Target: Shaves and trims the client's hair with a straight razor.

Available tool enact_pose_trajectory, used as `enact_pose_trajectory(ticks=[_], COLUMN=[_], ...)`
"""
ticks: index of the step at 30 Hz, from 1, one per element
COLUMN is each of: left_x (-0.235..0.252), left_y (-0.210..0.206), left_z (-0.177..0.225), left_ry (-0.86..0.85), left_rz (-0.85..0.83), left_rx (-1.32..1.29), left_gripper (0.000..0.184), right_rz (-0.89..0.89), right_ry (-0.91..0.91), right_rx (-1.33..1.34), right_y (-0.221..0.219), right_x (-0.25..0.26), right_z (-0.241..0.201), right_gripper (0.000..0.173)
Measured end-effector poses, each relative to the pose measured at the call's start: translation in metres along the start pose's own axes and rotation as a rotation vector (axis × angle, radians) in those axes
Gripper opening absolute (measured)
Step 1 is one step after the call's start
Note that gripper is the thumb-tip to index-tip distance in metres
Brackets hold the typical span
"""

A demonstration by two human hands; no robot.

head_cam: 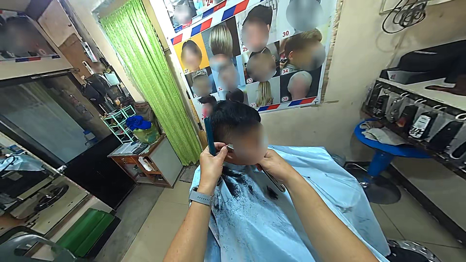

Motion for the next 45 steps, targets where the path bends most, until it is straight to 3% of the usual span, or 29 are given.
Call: enact_pose_trajectory(ticks=[24,34,45], left_x=[0.0,0.001,0.003], left_y=[-0.003,0.0,0.0], left_z=[0.002,-0.001,0.002], left_ry=[0.003,0.007,-0.021], left_rz=[-0.022,0.002,-0.008], left_rx=[-0.039,-0.045,-0.035], left_gripper=[0.015,0.017,0.015], right_rz=[0.039,0.0,0.011], right_ry=[0.02,0.015,0.067], right_rx=[0.07,-0.118,-0.108], right_y=[0.002,-0.002,0.001], right_x=[-0.004,-0.004,-0.003], right_z=[0.009,-0.016,-0.018], right_gripper=[0.018,0.02,0.021])
Point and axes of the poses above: each hand's wrist, its own x-axis towards the middle knuckle, its own y-axis out of the back of the hand, z = x × y, the point moved 10 cm from there along x, towards the middle knuckle, and after that the axes turned 11 degrees about x, right-handed, at the moved point
